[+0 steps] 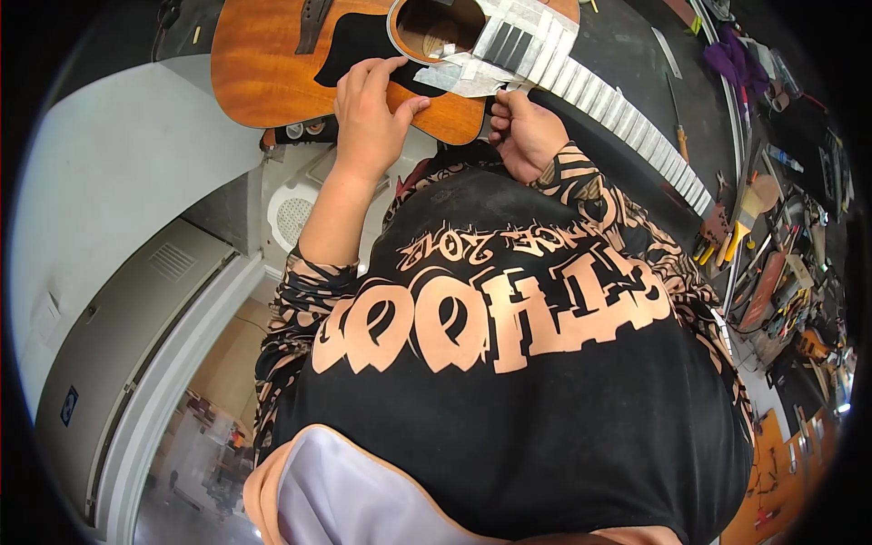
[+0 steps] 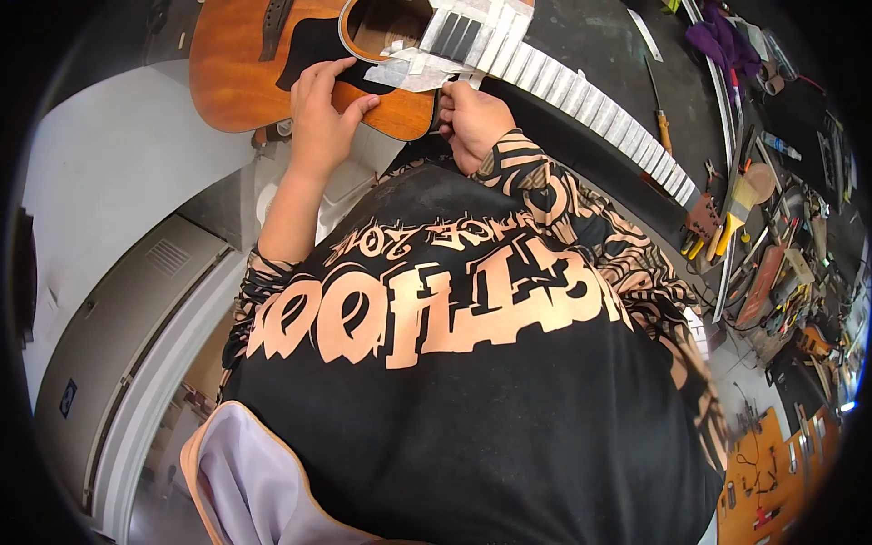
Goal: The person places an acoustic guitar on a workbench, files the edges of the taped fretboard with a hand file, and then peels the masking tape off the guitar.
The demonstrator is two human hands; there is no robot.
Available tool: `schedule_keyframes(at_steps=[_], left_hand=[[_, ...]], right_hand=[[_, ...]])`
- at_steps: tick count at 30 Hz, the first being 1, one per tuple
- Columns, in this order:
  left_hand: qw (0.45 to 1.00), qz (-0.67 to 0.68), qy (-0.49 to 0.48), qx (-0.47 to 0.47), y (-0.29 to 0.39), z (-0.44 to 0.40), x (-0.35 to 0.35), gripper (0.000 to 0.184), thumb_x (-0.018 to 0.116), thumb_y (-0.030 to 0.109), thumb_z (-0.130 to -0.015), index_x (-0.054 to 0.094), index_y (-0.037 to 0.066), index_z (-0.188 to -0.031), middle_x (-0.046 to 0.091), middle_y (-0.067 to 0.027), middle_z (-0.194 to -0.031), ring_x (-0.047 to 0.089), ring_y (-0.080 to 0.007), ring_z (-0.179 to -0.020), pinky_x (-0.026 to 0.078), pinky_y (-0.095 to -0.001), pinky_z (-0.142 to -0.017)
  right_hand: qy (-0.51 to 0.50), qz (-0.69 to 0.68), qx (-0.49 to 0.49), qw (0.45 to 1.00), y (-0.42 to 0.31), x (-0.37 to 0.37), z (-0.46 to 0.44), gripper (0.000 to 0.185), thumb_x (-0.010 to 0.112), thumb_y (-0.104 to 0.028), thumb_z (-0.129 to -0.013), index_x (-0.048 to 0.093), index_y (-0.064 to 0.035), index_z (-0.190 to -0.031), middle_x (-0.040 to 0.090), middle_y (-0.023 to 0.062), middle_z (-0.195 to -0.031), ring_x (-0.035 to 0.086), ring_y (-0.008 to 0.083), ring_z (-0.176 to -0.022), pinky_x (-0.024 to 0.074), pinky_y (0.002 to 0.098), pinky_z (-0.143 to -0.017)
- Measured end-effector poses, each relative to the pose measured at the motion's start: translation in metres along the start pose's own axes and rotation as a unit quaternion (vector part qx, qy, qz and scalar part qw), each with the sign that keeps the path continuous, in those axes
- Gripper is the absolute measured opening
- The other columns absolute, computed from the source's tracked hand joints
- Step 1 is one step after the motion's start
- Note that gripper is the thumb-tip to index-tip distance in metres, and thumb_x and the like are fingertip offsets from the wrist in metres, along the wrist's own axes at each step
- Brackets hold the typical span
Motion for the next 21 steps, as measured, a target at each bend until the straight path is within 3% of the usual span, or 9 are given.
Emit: schedule_keyframes(at_steps=[9,12,15,16,17,18,19,20,21], left_hand=[[1.000,0.009,0.003,-0.014,-0.005,0.002,-0.001,0.053,0.083,0.024,-0.074,0.063,0.010,-0.122,0.057,-0.0083,-0.121,0.050,-0.0305,-0.116,0.039,-0.0426,-0.100],[1.000,0.015,0.006,-0.014,-0.007,0.003,-0.001,0.054,0.083,0.024,-0.074,0.063,0.011,-0.122,0.057,-0.0079,-0.121,0.050,-0.0304,-0.116,0.040,-0.0424,-0.100],[1.000,0.022,0.009,-0.017,-0.008,0.003,-0.001,0.054,0.083,0.023,-0.073,0.063,0.012,-0.122,0.058,-0.0074,-0.120,0.050,-0.0303,-0.116,0.040,-0.0423,-0.100],[1.000,0.025,0.008,-0.017,-0.008,0.003,0.000,0.054,0.083,0.023,-0.073,0.063,0.012,-0.121,0.058,-0.0071,-0.120,0.051,-0.0302,-0.115,0.040,-0.0423,-0.099],[0.999,0.026,0.011,-0.019,-0.008,0.003,0.000,0.054,0.083,0.023,-0.073,0.063,0.012,-0.121,0.058,-0.0071,-0.120,0.051,-0.0302,-0.115,0.040,-0.0423,-0.099],[1.000,0.021,0.013,-0.016,-0.007,0.002,-0.001,0.054,0.084,0.023,-0.073,0.063,0.012,-0.122,0.058,-0.0075,-0.120,0.051,-0.0302,-0.114,0.041,-0.0419,-0.099],[1.000,0.015,0.014,-0.013,-0.007,0.002,-0.001,0.055,0.084,0.024,-0.072,0.064,0.011,-0.122,0.058,-0.0080,-0.121,0.052,-0.0302,-0.113,0.042,-0.0415,-0.098],[1.000,0.016,0.017,-0.015,-0.007,0.003,-0.001,0.055,0.084,0.024,-0.072,0.064,0.011,-0.122,0.058,-0.0080,-0.121,0.052,-0.0302,-0.113,0.042,-0.0415,-0.098],[1.000,0.018,0.015,-0.015,-0.006,0.002,-0.001,0.055,0.084,0.024,-0.072,0.063,0.011,-0.122,0.058,-0.0080,-0.121,0.052,-0.0304,-0.113,0.042,-0.0417,-0.099]], right_hand=[[-0.026,-0.056,0.007,0.998,-0.010,0.014,-0.001,0.011,0.053,-0.016,-0.098,0.049,-0.0107,-0.089,0.040,-0.0039,-0.077,0.039,0.0093,-0.067,0.0365,0.0280,-0.066],[0.010,-0.067,-0.005,0.998,-0.012,0.006,-0.001,0.016,0.060,-0.019,-0.095,0.055,-0.0076,-0.086,0.050,-0.0028,-0.076,0.043,0.0090,-0.064,0.0374,0.0273,-0.063],[0.046,0.204,-0.161,0.964,-0.045,-0.011,0.005,0.027,0.070,-0.025,-0.090,0.067,-0.0003,-0.098,0.056,0.0001,-0.078,0.052,0.0082,-0.068,0.0433,0.0256,-0.060],[0.045,0.208,-0.162,0.964,-0.046,-0.018,0.008,0.027,0.070,-0.025,-0.090,0.067,-0.0003,-0.098,0.056,0.0001,-0.078,0.052,0.0082,-0.068,0.0433,0.0256,-0.060],[0.051,0.344,-0.300,0.888,-0.070,-0.010,0.027,0.028,0.073,-0.024,-0.088,0.067,-0.0019,-0.104,0.057,0.0020,-0.079,0.053,0.0099,-0.069,0.0452,0.0265,-0.061],[0.054,0.465,-0.428,0.774,-0.084,0.007,0.050,0.032,0.075,-0.022,-0.085,0.067,-0.0034,-0.110,0.058,0.0040,-0.081,0.055,0.0117,-0.070,0.0470,0.0275,-0.063],[0.044,0.540,-0.510,0.668,-0.090,0.023,0.070,0.039,0.079,-0.020,-0.080,0.067,-0.0116,-0.116,0.060,0.0074,-0.091,0.058,0.0194,-0.077,0.0500,0.0319,-0.070],[0.042,0.542,-0.512,0.665,-0.091,0.024,0.068,0.039,0.079,-0.020,-0.080,0.067,-0.0116,-0.116,0.060,0.0074,-0.091,0.058,0.0194,-0.077,0.0500,0.0319,-0.070],[0.027,0.589,-0.551,0.590,-0.089,0.035,0.070,0.041,0.080,-0.020,-0.078,0.067,-0.0138,-0.117,0.061,0.0076,-0.096,0.058,0.0229,-0.082,0.0500,0.0341,-0.073]])
Point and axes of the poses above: each hand's wrist, its own z-axis away from the middle knuckle, its own x-axis out of the palm, y = z × x, the point moved 9 cm from there along -z, towards the middle knuckle
